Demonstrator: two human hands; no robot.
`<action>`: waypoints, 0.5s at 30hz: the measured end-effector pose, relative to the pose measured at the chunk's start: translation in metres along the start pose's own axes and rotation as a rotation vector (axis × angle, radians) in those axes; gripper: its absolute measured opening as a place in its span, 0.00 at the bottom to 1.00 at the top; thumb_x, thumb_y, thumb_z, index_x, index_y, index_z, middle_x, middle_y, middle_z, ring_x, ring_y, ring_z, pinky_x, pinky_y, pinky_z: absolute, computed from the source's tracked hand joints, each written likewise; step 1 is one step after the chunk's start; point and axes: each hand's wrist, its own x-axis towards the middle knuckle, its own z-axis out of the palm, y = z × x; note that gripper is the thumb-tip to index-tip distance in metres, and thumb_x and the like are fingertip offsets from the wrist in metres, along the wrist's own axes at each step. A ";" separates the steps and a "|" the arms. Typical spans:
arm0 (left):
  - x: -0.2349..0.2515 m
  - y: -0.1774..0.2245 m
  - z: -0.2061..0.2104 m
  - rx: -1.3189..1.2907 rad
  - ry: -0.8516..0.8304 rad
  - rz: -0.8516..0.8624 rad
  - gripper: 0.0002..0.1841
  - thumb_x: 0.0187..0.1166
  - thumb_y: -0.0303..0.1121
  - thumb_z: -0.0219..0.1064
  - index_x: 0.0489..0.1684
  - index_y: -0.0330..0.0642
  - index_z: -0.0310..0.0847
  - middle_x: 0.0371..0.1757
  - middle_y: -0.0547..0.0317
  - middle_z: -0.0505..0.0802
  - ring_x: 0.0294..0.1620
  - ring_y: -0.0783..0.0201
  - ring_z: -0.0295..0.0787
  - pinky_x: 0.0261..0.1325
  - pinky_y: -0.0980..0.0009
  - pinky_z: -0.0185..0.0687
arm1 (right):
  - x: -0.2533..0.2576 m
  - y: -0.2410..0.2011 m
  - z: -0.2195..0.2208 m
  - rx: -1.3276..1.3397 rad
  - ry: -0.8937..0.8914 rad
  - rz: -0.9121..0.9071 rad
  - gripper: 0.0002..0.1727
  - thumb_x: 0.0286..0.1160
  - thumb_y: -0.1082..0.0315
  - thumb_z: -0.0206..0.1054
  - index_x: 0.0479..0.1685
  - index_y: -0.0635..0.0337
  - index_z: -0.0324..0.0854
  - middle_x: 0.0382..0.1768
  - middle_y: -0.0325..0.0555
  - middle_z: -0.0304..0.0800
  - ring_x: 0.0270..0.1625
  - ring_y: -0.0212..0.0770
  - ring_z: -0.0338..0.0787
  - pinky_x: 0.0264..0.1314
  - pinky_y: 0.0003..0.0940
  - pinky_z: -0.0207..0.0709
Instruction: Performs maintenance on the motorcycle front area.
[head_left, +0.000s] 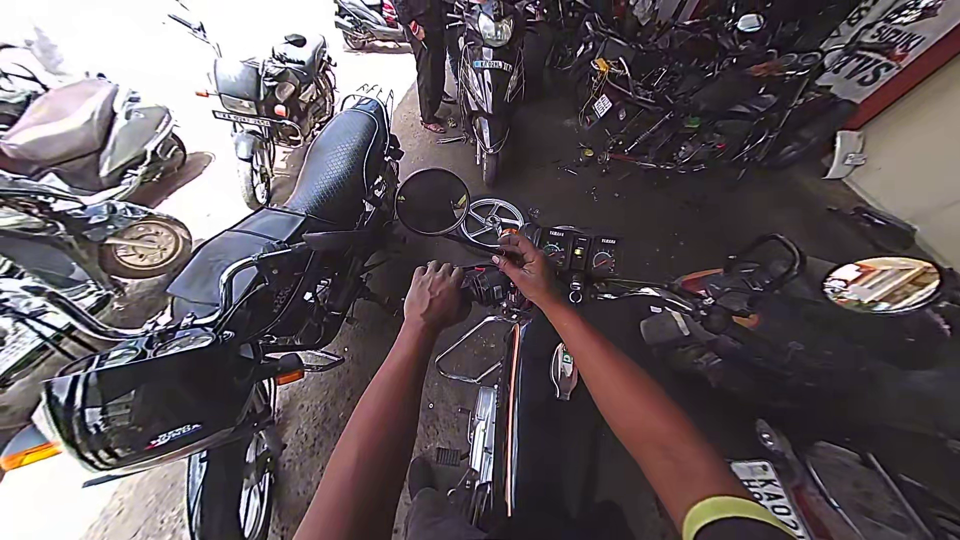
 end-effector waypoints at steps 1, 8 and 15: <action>0.000 0.000 0.000 0.002 0.001 -0.001 0.25 0.71 0.53 0.64 0.59 0.47 0.85 0.62 0.51 0.90 0.71 0.48 0.81 0.67 0.46 0.73 | 0.002 0.000 -0.003 -0.053 -0.020 -0.029 0.20 0.76 0.66 0.74 0.66 0.62 0.84 0.52 0.48 0.95 0.53 0.38 0.95 0.61 0.40 0.88; 0.000 -0.005 0.003 -0.013 0.015 0.003 0.25 0.72 0.53 0.65 0.60 0.47 0.85 0.62 0.51 0.91 0.71 0.49 0.82 0.68 0.46 0.73 | 0.007 -0.006 -0.006 -0.165 -0.051 -0.062 0.16 0.72 0.64 0.78 0.53 0.64 0.87 0.43 0.49 0.94 0.43 0.40 0.94 0.52 0.42 0.89; -0.002 -0.012 0.005 -0.026 0.033 0.013 0.23 0.70 0.51 0.67 0.55 0.46 0.85 0.58 0.50 0.91 0.67 0.48 0.83 0.65 0.46 0.73 | -0.002 0.001 0.017 -0.107 0.099 -0.018 0.18 0.70 0.61 0.80 0.50 0.66 0.85 0.40 0.50 0.93 0.40 0.39 0.93 0.49 0.39 0.89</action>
